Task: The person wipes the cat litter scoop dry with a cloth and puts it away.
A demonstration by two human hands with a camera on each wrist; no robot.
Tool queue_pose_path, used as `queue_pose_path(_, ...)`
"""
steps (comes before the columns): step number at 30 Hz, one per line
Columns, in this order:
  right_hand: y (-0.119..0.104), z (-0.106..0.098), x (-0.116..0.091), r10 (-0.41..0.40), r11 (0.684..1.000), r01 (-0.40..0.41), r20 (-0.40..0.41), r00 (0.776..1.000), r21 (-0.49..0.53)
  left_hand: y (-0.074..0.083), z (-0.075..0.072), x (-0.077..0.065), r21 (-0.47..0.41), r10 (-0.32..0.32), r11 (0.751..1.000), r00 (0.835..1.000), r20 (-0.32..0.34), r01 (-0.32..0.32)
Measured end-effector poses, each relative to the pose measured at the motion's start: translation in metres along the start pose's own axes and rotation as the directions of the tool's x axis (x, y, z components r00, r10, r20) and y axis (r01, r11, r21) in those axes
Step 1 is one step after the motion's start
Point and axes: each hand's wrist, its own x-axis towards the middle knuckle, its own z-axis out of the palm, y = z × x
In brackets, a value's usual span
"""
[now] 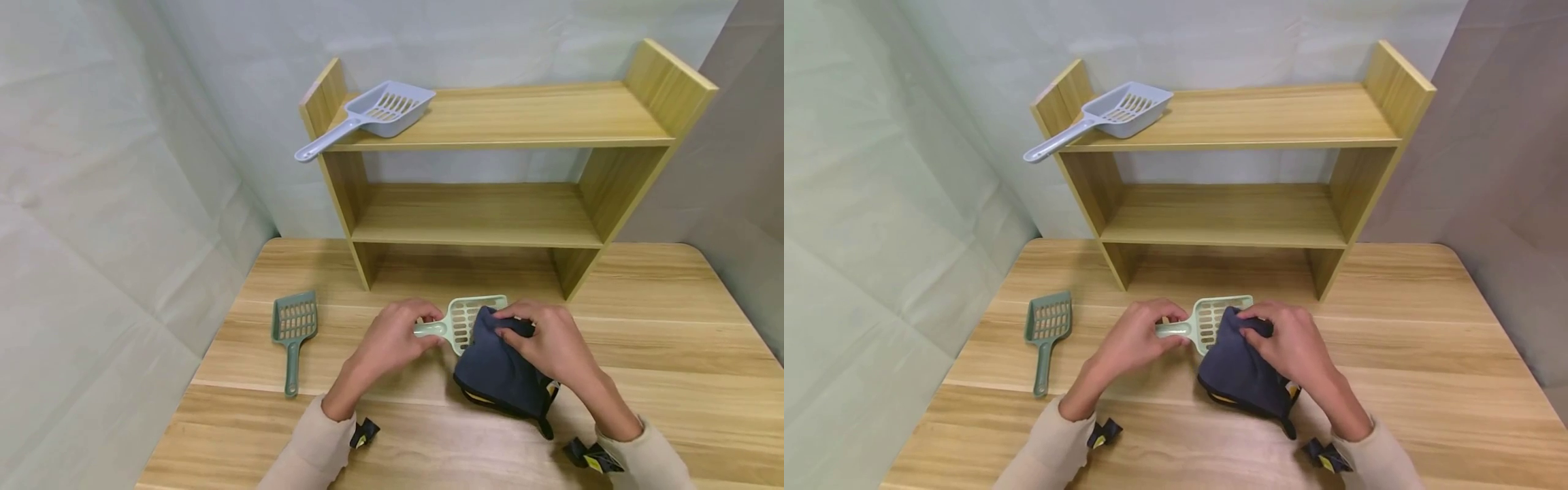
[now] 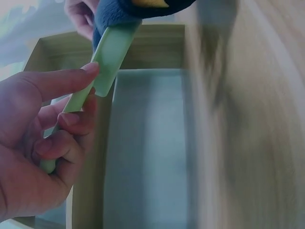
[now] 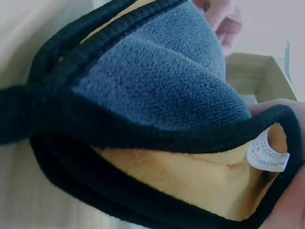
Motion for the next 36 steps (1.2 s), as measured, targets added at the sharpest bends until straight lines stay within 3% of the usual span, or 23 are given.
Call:
queue_pose_path(7,0.006,-0.010,0.002,0.019,0.999,-0.018,-0.030,0.999,0.032,-0.005,-0.007,0.000,-0.003,0.006,1.000,0.999,-0.033,-0.006)
queue_pose_path(15,0.007,-0.006,0.001,-0.005,1.000,0.006,-0.043,0.999,0.028,-0.004,-0.006,0.000,-0.008,0.007,1.000,0.999,-0.031,-0.007)
queue_pose_path(27,-0.003,0.010,-0.001,0.005,0.998,-0.007,0.034,0.999,0.060,0.001,0.007,0.000,0.002,0.028,1.000,0.999,0.018,-0.028)
queue_pose_path(36,-0.005,0.007,-0.001,0.007,0.999,-0.009,0.038,0.999,0.050,0.001,0.006,0.000,0.010,0.027,1.000,1.000,0.010,-0.027)
